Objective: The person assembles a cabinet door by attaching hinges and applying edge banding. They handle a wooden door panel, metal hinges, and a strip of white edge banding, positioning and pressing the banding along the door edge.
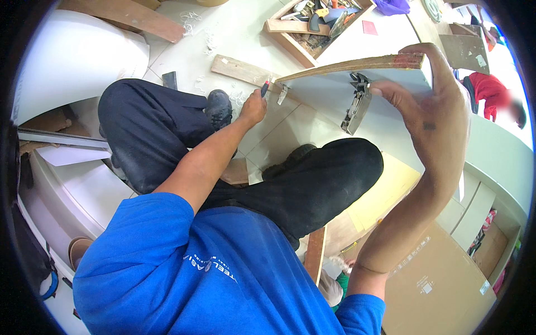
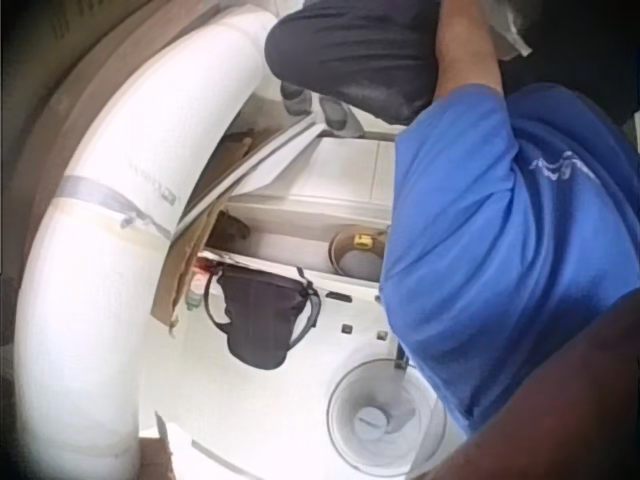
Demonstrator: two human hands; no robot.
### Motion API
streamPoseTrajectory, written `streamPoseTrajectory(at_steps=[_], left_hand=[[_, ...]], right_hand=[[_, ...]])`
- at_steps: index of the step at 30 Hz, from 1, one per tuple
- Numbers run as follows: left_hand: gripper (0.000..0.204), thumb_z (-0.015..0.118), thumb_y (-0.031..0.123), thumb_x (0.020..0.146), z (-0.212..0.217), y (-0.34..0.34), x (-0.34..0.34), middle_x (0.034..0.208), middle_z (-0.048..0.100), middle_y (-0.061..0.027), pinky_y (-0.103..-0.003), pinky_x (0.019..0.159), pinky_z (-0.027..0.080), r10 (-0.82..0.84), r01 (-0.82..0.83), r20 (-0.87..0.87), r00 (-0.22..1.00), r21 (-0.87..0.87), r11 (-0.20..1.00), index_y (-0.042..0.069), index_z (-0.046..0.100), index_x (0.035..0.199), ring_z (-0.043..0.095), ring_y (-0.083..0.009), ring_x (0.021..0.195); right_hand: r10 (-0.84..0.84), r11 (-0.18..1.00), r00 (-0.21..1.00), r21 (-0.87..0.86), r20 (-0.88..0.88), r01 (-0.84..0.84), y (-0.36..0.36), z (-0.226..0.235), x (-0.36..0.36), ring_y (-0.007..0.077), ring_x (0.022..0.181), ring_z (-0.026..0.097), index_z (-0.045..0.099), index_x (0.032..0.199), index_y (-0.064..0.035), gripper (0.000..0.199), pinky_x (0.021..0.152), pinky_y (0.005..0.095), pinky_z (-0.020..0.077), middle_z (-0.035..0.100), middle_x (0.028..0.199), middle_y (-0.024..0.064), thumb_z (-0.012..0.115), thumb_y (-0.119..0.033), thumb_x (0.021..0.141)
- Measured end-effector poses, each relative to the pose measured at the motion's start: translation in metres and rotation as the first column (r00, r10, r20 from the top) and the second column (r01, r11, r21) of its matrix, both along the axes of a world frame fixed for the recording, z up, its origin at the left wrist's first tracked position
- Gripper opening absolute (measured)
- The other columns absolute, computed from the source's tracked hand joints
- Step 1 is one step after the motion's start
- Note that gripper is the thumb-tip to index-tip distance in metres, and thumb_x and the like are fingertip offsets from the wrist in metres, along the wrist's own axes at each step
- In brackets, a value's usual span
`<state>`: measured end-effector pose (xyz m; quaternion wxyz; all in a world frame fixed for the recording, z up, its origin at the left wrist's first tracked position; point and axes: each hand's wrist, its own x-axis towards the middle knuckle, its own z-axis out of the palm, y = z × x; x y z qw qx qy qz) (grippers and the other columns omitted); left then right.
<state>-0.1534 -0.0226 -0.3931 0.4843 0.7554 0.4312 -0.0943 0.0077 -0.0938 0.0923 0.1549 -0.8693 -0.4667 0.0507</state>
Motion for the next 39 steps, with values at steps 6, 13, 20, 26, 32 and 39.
streamPoseTrajectory(at_steps=[6,13,20,26,32,39], left_hand=[[0.032,0.054,0.020,0.100,0.003,-0.005,0.006,0.126,0.061,-0.0286,-0.054,0.102,0.050,-0.019,0.019,-0.009,1.000,-0.022,1.000,-0.001,0.051,0.124,0.062,-0.0469,0.119],[0.031,0.052,0.020,0.100,-0.003,-0.003,0.007,0.125,0.062,-0.0294,-0.055,0.100,0.051,-0.056,0.056,0.004,0.998,-0.005,0.998,-0.001,0.052,0.123,0.063,-0.0469,0.117],[0.032,0.052,0.021,0.100,-0.007,-0.003,0.007,0.126,0.062,-0.0289,-0.055,0.101,0.050,-0.046,0.045,-0.017,0.999,-0.015,0.999,-0.001,0.052,0.124,0.063,-0.0468,0.119],[0.031,0.052,0.021,0.100,-0.010,-0.002,0.009,0.125,0.063,-0.0289,-0.054,0.101,0.050,-0.048,0.048,-0.018,0.999,-0.003,0.999,-0.001,0.053,0.122,0.063,-0.0466,0.119],[0.033,0.052,0.021,0.100,-0.009,0.000,0.011,0.125,0.063,-0.0290,-0.054,0.101,0.050,-0.069,0.069,-0.024,0.997,-0.002,0.998,-0.001,0.053,0.124,0.063,-0.0464,0.118],[0.033,0.053,0.024,0.101,-0.006,0.011,0.012,0.121,0.065,-0.0287,-0.055,0.099,0.051,-0.133,0.133,-0.022,0.991,0.006,0.991,-0.001,0.054,0.122,0.064,-0.0461,0.115]], right_hand=[[-0.032,0.999,0.999,0.038,0.030,0.031,-0.004,-0.003,-0.009,0.0144,0.072,0.060,0.064,0.111,-0.0089,0.046,0.068,0.0307,0.0499,0.072,0.090,0.0071,0.091,-0.021,0.075],[-0.033,0.999,0.998,0.022,0.054,0.032,-0.004,-0.001,-0.012,0.0159,0.074,0.064,0.065,0.112,-0.0109,0.047,0.070,0.0315,0.0514,0.072,0.089,0.0075,0.091,-0.022,0.075],[-0.049,0.998,0.998,0.039,0.049,0.048,-0.005,-0.004,-0.011,0.0145,0.073,0.067,0.065,0.114,-0.0106,0.048,0.067,0.0298,0.0522,0.074,0.088,0.0088,0.092,-0.024,0.076],[-0.044,0.999,0.997,0.035,0.063,0.042,-0.007,-0.005,-0.008,0.0141,0.073,0.069,0.064,0.116,-0.0075,0.051,0.067,0.0289,0.0529,0.074,0.087,0.0077,0.092,-0.022,0.076],[-0.137,0.987,0.990,-0.081,0.040,0.140,-0.008,0.000,-0.012,0.0119,0.086,0.069,0.060,0.126,-0.0006,0.051,0.078,0.0287,0.0549,0.076,0.099,0.0091,0.086,-0.010,0.083],[-0.093,0.993,0.994,-0.073,0.055,0.097,-0.009,0.002,-0.011,0.0120,0.090,0.070,0.060,0.125,-0.0016,0.048,0.079,0.0287,0.0577,0.075,0.105,0.0084,0.085,-0.005,0.083]])
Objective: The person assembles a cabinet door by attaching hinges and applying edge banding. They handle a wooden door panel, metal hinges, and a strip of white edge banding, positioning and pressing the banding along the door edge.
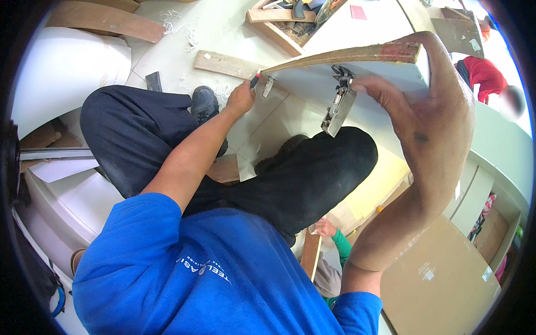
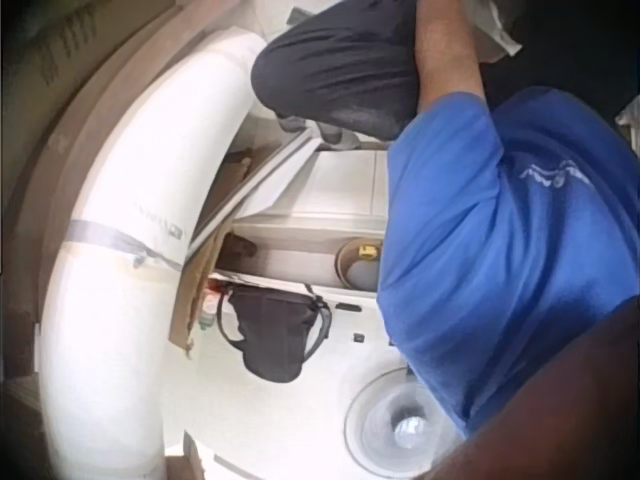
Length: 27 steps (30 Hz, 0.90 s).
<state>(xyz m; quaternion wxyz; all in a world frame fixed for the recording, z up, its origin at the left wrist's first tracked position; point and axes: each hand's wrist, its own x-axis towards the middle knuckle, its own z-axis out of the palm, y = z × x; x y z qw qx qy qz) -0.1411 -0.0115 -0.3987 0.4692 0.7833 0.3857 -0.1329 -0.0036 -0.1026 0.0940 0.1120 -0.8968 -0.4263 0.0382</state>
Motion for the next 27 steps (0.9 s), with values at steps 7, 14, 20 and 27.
streamPoseTrajectory(at_steps=[7,14,20,27], left_hand=[[0.033,0.052,0.025,0.102,0.002,0.000,0.000,0.119,0.066,-0.0287,-0.056,0.099,0.050,0.027,-0.027,0.002,1.000,0.016,1.000,-0.001,0.055,0.121,0.065,-0.0465,0.114],[0.031,0.053,0.021,0.100,-0.002,0.001,0.003,0.117,0.067,-0.0292,-0.056,0.098,0.051,0.003,-0.003,0.021,1.000,0.006,1.000,-0.002,0.055,0.120,0.065,-0.0470,0.112],[0.031,0.053,0.014,0.097,0.007,-0.005,0.007,0.113,0.070,-0.0305,-0.055,0.096,0.053,-0.027,0.027,-0.020,0.999,0.007,1.000,-0.002,0.054,0.123,0.068,-0.0463,0.110],[0.031,0.053,0.016,0.097,0.027,-0.002,0.004,0.113,0.070,-0.0303,-0.055,0.096,0.053,-0.025,0.023,-0.096,0.995,-0.028,0.999,-0.002,0.056,0.122,0.068,-0.0458,0.111]], right_hand=[[0.017,0.999,1.000,0.032,-0.021,-0.016,-0.001,-0.003,0.004,0.0131,0.089,0.071,0.061,0.123,-0.0018,0.047,0.076,0.0294,0.0594,0.075,0.108,0.0095,0.085,-0.003,0.083],[0.011,0.999,0.998,0.042,-0.057,-0.008,-0.001,-0.002,0.001,0.0133,0.090,0.072,0.060,0.122,-0.0002,0.045,0.077,0.0292,0.0588,0.075,0.107,0.0096,0.083,-0.002,0.084],[0.076,0.997,0.997,0.017,0.026,-0.076,-0.002,-0.001,-0.001,0.0138,0.092,0.073,0.060,0.122,0.0004,0.045,0.077,0.0291,0.0582,0.077,0.109,0.0098,0.083,-0.002,0.084],[0.073,0.996,0.990,-0.053,0.122,-0.067,-0.002,-0.001,0.002,0.0139,0.086,0.074,0.061,0.123,-0.0019,0.046,0.073,0.0291,0.0580,0.078,0.105,0.0088,0.085,-0.007,0.083]])
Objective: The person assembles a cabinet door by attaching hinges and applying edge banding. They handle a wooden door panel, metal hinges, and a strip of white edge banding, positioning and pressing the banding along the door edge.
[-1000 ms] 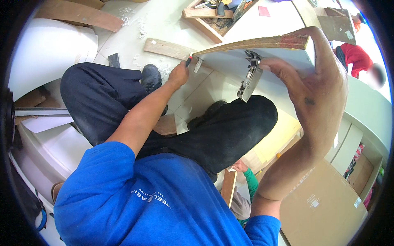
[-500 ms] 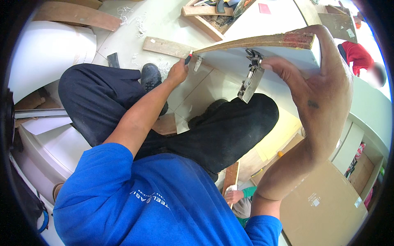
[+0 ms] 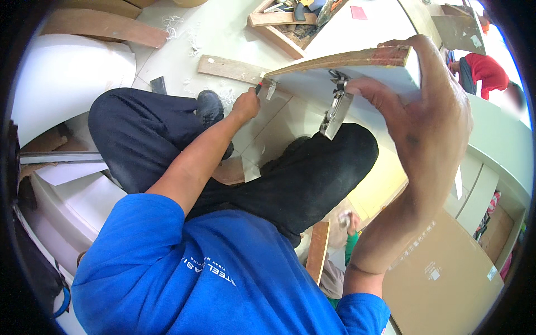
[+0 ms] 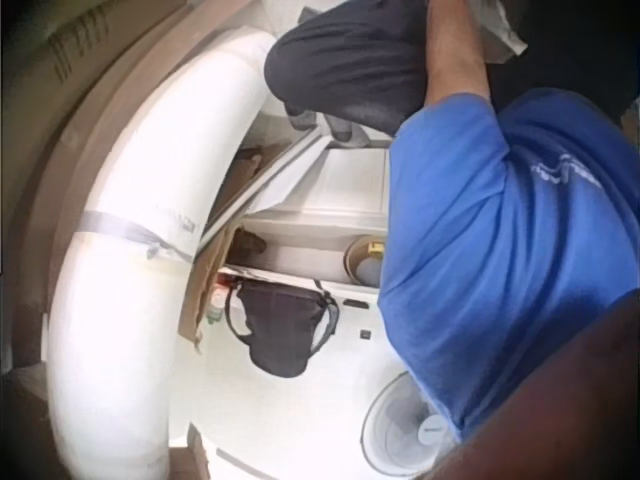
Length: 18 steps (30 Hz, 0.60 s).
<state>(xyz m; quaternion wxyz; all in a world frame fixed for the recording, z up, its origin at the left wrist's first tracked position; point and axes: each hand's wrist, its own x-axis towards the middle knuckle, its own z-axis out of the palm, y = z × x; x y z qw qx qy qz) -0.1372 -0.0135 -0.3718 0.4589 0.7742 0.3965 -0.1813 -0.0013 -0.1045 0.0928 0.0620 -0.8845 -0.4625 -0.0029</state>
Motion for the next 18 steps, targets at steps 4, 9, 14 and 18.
streamPoseTrajectory(at_steps=[4,9,14,18], left_hand=[[0.030,0.055,0.019,0.097,0.012,-0.004,-0.007,0.113,0.071,-0.0294,-0.054,0.095,0.054,0.103,-0.103,-0.023,0.994,0.032,0.994,-0.002,0.058,0.119,0.069,-0.0452,0.110],[0.030,0.055,0.019,0.097,0.008,0.001,-0.005,0.113,0.070,-0.0294,-0.054,0.094,0.054,0.096,-0.101,0.065,0.993,0.065,0.993,-0.002,0.058,0.118,0.069,-0.0453,0.108],[0.031,0.056,0.021,0.098,-0.011,0.011,-0.002,0.108,0.070,-0.0298,-0.056,0.094,0.053,0.035,-0.040,0.078,0.996,0.059,0.997,-0.002,0.057,0.119,0.068,-0.0472,0.106],[0.030,0.053,0.018,0.097,-0.015,0.009,-0.001,0.113,0.070,-0.0301,-0.056,0.096,0.052,0.001,-0.006,0.079,0.997,0.060,0.998,-0.001,0.058,0.119,0.067,-0.0474,0.109]], right_hand=[[-0.021,1.000,1.000,0.000,-0.020,0.021,0.001,0.003,0.000,0.0138,0.084,0.074,0.062,0.124,-0.0025,0.047,0.072,0.0293,0.0580,0.079,0.106,0.0085,0.084,-0.008,0.084],[-0.002,0.999,0.998,0.037,-0.062,0.004,0.002,-0.001,0.003,0.0126,0.086,0.074,0.061,0.125,-0.0016,0.047,0.074,0.0292,0.0583,0.078,0.109,0.0081,0.084,-0.008,0.085],[-0.025,0.998,0.995,0.052,-0.098,0.030,-0.003,-0.003,0.005,0.0121,0.092,0.073,0.060,0.126,0.0009,0.047,0.079,0.0288,0.0588,0.077,0.111,0.0099,0.083,-0.005,0.085],[-0.018,0.998,0.994,0.056,-0.104,0.024,-0.005,-0.004,0.008,0.0140,0.094,0.072,0.058,0.128,0.0029,0.048,0.082,0.0299,0.0599,0.076,0.113,0.0107,0.081,-0.001,0.086]])
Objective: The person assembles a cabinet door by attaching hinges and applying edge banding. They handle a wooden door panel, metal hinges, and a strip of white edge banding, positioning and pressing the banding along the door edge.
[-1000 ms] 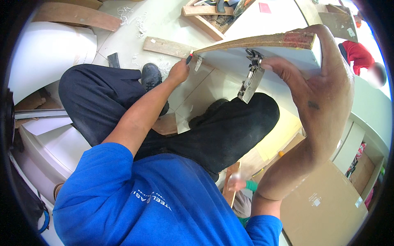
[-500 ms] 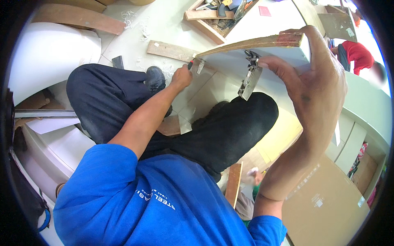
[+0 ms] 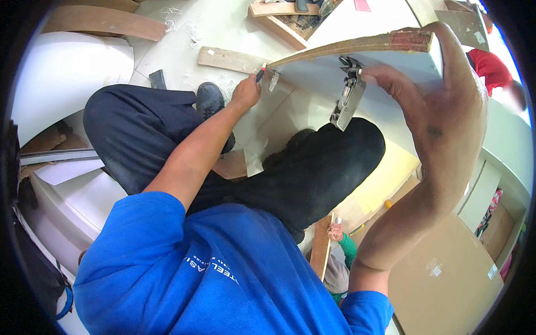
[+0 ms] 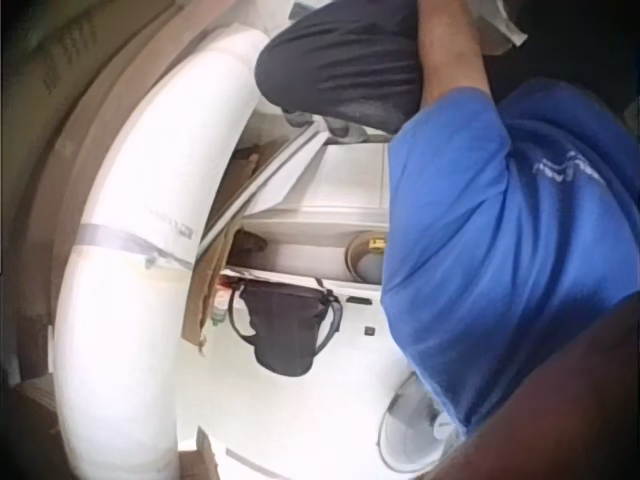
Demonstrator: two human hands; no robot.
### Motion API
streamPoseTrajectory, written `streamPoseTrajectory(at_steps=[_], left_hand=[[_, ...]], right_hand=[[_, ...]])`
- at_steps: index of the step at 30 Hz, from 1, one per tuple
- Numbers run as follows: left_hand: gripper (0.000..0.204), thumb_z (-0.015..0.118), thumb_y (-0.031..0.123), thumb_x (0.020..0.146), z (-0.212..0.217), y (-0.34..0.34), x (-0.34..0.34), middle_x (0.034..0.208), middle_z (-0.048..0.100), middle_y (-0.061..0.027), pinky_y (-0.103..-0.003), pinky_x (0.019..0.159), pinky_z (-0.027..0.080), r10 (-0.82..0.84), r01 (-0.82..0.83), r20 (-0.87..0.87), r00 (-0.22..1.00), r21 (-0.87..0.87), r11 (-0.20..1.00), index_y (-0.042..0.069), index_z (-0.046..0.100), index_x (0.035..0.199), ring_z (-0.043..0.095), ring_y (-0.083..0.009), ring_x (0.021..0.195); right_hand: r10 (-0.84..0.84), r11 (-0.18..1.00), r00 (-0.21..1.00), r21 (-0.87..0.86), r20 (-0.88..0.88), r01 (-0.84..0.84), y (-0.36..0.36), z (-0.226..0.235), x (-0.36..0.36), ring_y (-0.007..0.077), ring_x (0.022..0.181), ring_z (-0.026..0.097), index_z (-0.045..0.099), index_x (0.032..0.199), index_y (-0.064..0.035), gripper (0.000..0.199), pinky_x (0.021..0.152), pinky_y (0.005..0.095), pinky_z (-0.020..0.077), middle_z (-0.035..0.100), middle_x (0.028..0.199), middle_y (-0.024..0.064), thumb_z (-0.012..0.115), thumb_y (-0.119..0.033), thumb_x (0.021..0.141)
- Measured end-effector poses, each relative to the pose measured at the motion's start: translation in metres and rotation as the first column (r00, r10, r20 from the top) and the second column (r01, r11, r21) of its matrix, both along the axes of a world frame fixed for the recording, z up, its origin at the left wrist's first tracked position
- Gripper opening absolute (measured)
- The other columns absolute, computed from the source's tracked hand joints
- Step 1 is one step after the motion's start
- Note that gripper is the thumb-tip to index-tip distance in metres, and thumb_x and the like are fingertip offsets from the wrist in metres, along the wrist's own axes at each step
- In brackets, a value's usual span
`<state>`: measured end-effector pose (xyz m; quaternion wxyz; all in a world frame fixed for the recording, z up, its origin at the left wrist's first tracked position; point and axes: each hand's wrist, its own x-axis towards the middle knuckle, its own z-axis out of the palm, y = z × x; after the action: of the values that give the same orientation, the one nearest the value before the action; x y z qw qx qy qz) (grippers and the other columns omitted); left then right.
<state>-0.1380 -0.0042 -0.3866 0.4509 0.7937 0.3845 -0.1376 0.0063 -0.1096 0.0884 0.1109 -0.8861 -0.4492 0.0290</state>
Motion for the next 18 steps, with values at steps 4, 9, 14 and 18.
streamPoseTrajectory(at_steps=[4,9,14,18], left_hand=[[0.030,0.053,0.018,0.097,0.001,0.001,0.004,0.114,0.069,-0.0305,-0.056,0.097,0.052,-0.004,0.003,-0.030,1.000,-0.028,1.000,-0.001,0.058,0.120,0.067,-0.0472,0.110],[0.031,0.054,0.017,0.096,0.000,0.004,0.010,0.112,0.070,-0.0308,-0.055,0.096,0.053,-0.048,0.048,-0.027,0.998,0.002,0.999,-0.003,0.057,0.120,0.068,-0.0476,0.109],[0.032,0.057,0.017,0.096,0.001,0.001,0.013,0.113,0.070,-0.0310,-0.054,0.096,0.054,-0.041,0.040,-0.071,0.997,-0.023,0.999,-0.003,0.057,0.121,0.068,-0.0475,0.110],[0.034,0.059,0.020,0.096,0.008,-0.008,0.005,0.116,0.070,-0.0301,-0.054,0.098,0.053,-0.015,0.013,-0.079,0.997,-0.025,1.000,-0.002,0.057,0.122,0.068,-0.0462,0.111]], right_hand=[[-0.004,0.999,0.996,0.047,-0.089,0.009,0.000,-0.001,-0.002,0.0154,0.095,0.072,0.056,0.130,0.0052,0.049,0.083,0.0306,0.0607,0.075,0.113,0.0121,0.080,0.000,0.088],[-0.025,0.999,0.994,0.039,-0.102,0.029,0.000,0.000,-0.007,0.0159,0.096,0.072,0.057,0.130,0.0041,0.049,0.084,0.0303,0.0603,0.074,0.117,0.0120,0.081,-0.001,0.087],[-0.018,0.998,0.998,0.062,-0.066,0.022,0.003,-0.002,-0.004,0.0129,0.090,0.071,0.062,0.128,-0.0002,0.051,0.079,0.0284,0.0581,0.076,0.114,0.0082,0.085,-0.005,0.083],[0.123,0.992,0.968,-0.043,0.219,-0.116,0.003,0.003,0.001,0.0101,0.078,0.068,0.067,0.125,-0.0084,0.053,0.068,0.0282,0.0527,0.077,0.106,0.0053,0.089,-0.016,0.078]])
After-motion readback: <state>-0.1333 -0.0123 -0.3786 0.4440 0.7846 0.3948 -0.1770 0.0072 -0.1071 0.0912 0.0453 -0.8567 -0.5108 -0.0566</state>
